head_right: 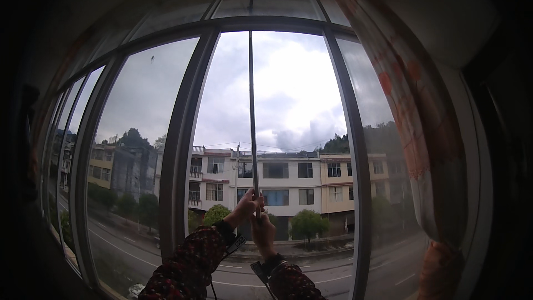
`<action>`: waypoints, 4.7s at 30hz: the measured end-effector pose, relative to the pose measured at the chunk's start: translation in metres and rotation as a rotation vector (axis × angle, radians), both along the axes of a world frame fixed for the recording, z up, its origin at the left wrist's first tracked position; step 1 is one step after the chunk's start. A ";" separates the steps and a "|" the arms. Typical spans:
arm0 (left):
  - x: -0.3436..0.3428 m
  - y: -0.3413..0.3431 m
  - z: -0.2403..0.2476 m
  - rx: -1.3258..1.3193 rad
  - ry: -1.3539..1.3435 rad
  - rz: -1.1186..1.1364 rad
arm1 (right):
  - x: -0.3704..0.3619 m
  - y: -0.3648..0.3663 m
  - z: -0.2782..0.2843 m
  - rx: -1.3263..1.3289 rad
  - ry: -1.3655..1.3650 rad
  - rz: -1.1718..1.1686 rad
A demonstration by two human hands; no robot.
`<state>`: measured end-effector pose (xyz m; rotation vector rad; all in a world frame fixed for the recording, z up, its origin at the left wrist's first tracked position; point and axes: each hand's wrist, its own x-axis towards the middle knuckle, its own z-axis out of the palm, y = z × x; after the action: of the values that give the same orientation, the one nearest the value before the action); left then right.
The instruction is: The person cleans a large window using a long-handled squeegee. They repeatedly dip the squeegee into a bucket of water, wipe the glass in vertical strokes, and move the curtain aside to reach different sections of the window.
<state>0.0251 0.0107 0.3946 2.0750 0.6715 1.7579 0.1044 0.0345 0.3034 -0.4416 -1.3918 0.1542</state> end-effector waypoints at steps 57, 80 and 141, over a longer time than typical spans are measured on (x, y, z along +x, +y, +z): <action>0.094 0.023 -0.161 -0.052 0.308 0.006 | 0.100 0.022 -0.180 -0.084 0.087 -0.223; 0.149 0.041 0.045 0.016 0.184 -0.201 | 0.151 0.023 0.032 0.357 -0.094 -0.706; -0.073 -0.098 -0.149 0.219 0.056 0.387 | -0.042 0.003 0.200 0.276 0.075 0.065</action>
<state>-0.0478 -0.0872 0.2455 2.2622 0.9925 2.0661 0.0625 0.0371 0.5030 -0.1595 -1.3307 0.0302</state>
